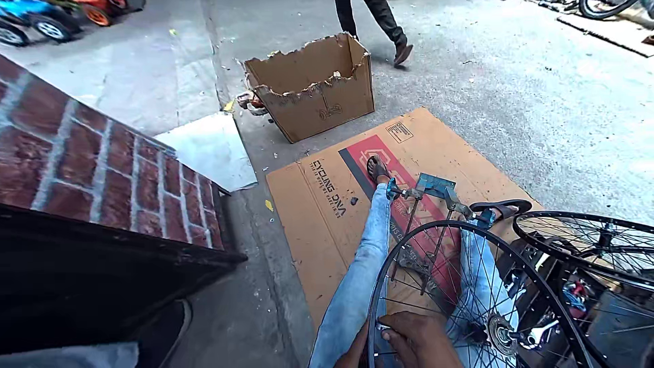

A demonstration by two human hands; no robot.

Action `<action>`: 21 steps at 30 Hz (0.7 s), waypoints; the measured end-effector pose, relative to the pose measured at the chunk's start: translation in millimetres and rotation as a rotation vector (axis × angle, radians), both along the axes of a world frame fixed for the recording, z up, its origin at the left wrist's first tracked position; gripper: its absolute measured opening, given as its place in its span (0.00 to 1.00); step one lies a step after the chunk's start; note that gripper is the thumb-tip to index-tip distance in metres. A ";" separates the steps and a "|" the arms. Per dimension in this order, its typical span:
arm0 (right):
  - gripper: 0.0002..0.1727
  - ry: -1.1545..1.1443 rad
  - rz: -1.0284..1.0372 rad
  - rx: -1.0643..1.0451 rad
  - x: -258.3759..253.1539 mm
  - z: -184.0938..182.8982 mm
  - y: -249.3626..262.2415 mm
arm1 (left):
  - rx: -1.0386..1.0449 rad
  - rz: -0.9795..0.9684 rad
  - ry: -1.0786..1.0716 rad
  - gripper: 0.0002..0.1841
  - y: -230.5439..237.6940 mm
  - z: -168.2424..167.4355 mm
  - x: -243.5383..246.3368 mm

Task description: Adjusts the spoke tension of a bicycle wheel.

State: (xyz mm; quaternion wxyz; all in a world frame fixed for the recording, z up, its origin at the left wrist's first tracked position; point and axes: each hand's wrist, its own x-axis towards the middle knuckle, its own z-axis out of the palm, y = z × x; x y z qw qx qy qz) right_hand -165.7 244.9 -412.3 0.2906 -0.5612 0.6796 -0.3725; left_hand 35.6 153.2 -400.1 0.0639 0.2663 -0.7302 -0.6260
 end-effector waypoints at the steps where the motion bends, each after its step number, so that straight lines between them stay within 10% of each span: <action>1: 0.17 -0.047 -0.015 0.008 -0.3 1.1 -0.6 | -0.011 0.012 0.028 0.47 -1.5 -1.9 0.5; 7: 0.17 -0.017 -0.051 0.099 4.1 17.0 -7.7 | -0.018 0.240 0.098 0.22 -25.9 -0.8 -23.8; 13: 0.16 0.276 -0.220 -0.091 -8.4 18.3 2.7 | -0.175 0.114 -0.018 0.42 -35.3 0.5 -35.0; 21: 0.17 0.369 -0.211 0.033 0.9 1.5 -11.1 | -0.198 0.104 -0.035 0.36 -33.9 -1.7 -26.7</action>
